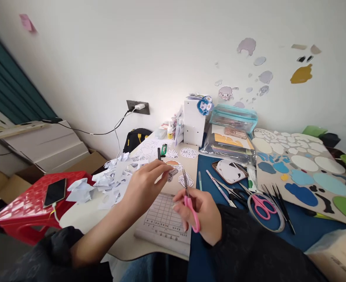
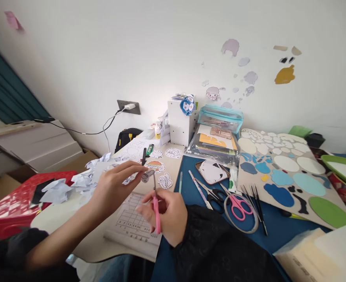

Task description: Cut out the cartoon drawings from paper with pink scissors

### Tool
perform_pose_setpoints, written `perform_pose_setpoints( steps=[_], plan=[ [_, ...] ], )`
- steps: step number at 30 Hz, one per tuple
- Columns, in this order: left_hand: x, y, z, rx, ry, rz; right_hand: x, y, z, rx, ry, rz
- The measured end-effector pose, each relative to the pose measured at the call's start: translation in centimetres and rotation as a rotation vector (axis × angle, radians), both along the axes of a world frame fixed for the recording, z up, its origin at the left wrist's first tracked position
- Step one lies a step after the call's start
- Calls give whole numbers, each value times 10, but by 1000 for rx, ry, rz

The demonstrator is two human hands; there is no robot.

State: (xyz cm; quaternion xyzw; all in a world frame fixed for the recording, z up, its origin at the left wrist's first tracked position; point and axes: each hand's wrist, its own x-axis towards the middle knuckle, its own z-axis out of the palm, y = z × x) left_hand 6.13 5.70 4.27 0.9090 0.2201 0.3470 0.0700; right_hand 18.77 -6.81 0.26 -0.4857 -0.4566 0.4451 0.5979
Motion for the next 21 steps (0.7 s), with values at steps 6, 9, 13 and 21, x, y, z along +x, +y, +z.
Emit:
perform_pose_setpoints(
  steps=[6,9,13,21],
  plan=[
    [15,6,-20,-204,59,-78,31,-4,0,-65,-223,-66],
    [23,10,-24,-319,112,-133,46,-12,5,-150,-368,-125],
    [25,12,-24,-460,136,-149,67,-24,14,-313,-623,-249],
    [25,15,-26,-660,126,-142,99,-37,29,-660,-1218,-430]
  ],
)
